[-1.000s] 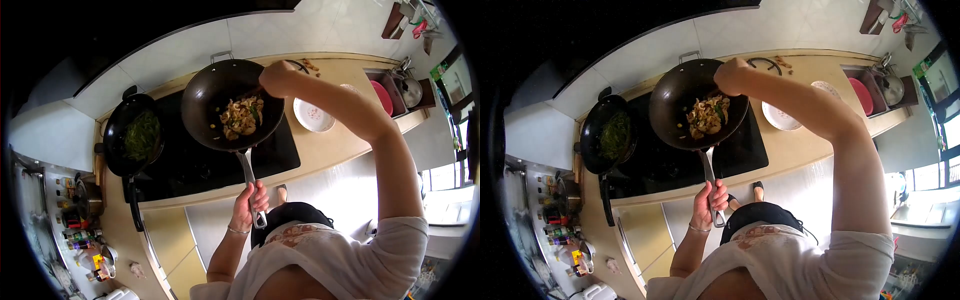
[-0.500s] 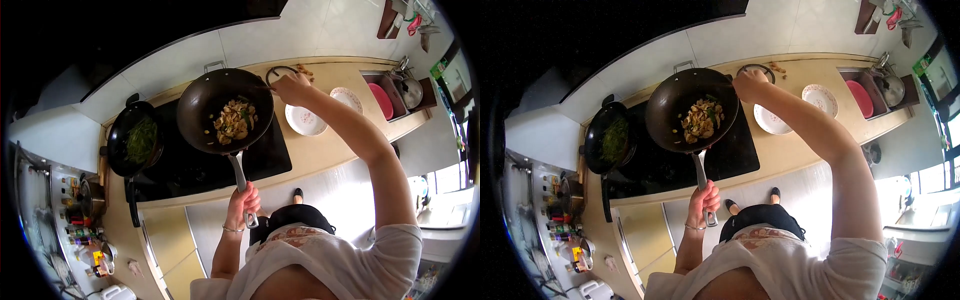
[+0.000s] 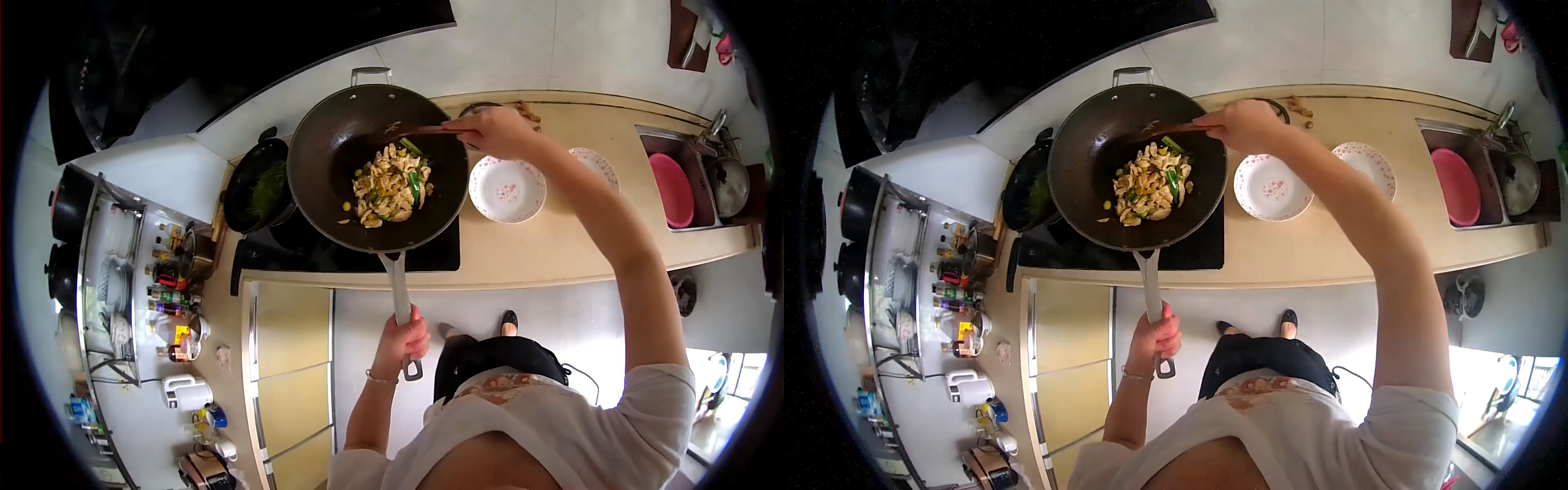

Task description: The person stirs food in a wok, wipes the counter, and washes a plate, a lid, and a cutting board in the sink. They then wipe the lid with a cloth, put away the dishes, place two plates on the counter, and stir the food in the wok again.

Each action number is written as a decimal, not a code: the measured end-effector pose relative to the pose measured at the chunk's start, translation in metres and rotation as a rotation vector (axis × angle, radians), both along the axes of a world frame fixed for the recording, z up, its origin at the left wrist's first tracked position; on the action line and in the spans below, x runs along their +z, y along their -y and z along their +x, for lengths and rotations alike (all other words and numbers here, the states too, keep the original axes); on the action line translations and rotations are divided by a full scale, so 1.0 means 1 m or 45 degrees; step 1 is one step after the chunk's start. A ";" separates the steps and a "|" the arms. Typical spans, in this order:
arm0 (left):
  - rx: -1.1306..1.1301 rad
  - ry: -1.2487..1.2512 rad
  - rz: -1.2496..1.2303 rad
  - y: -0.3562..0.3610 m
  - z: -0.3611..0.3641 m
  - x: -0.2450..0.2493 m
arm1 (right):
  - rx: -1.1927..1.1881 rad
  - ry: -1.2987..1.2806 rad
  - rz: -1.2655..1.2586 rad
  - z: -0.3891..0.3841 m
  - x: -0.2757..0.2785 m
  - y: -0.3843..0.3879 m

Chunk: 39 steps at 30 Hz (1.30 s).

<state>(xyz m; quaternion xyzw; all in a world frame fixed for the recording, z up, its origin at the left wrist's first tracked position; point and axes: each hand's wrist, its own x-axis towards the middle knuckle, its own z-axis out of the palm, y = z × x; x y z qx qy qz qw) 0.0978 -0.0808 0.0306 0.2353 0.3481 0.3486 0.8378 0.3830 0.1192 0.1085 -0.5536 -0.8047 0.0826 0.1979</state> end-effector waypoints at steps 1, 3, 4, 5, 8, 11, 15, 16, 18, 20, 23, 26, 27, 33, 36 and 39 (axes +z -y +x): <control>-0.012 -0.033 -0.009 0.003 0.001 0.004 | 0.036 -0.024 0.115 -0.006 0.001 0.000; -0.028 -0.012 -0.024 0.005 0.001 0.005 | -0.010 -0.015 0.132 -0.022 0.001 0.002; -0.050 -0.019 -0.010 0.006 0.002 0.006 | 0.001 -0.015 0.217 -0.028 0.001 0.006; -0.075 -0.025 -0.002 0.008 0.001 0.007 | 0.008 -0.014 0.296 -0.032 -0.002 0.012; -0.122 -0.159 0.060 0.005 0.004 0.007 | 0.150 -0.007 0.352 -0.023 -0.005 0.036; -0.172 -0.138 0.085 -0.001 0.004 0.004 | 0.289 0.021 0.409 0.006 -0.011 0.052; -0.204 -0.038 0.093 -0.008 0.010 -0.004 | 0.351 0.126 0.390 0.038 -0.010 0.059; -0.208 -0.039 0.085 -0.008 0.013 -0.005 | 0.354 0.025 0.446 0.040 -0.010 0.058; -0.199 -0.014 0.085 -0.007 0.015 -0.005 | 0.353 -0.075 0.497 0.033 -0.010 0.056; -0.194 -0.028 0.092 -0.006 0.018 -0.005 | 0.427 -0.108 0.481 0.023 -0.007 0.051; -0.159 -0.095 0.112 -0.001 0.034 -0.011 | 0.375 0.122 0.418 0.041 -0.004 0.056; -0.104 -0.179 0.166 0.001 0.052 -0.021 | 0.309 0.129 0.475 0.066 -0.012 0.056; -0.079 -0.229 0.185 0.004 0.058 -0.025 | 0.262 0.063 0.552 0.071 -0.017 0.057; 0.029 -0.350 0.215 0.010 0.089 -0.037 | 0.047 -0.031 0.550 0.070 -0.046 0.017; 0.071 -0.356 0.175 0.011 0.101 -0.041 | -0.014 -0.096 0.535 0.074 -0.065 0.014; 0.067 -0.379 0.242 0.011 0.104 -0.048 | -0.046 -0.098 0.299 0.084 -0.072 0.037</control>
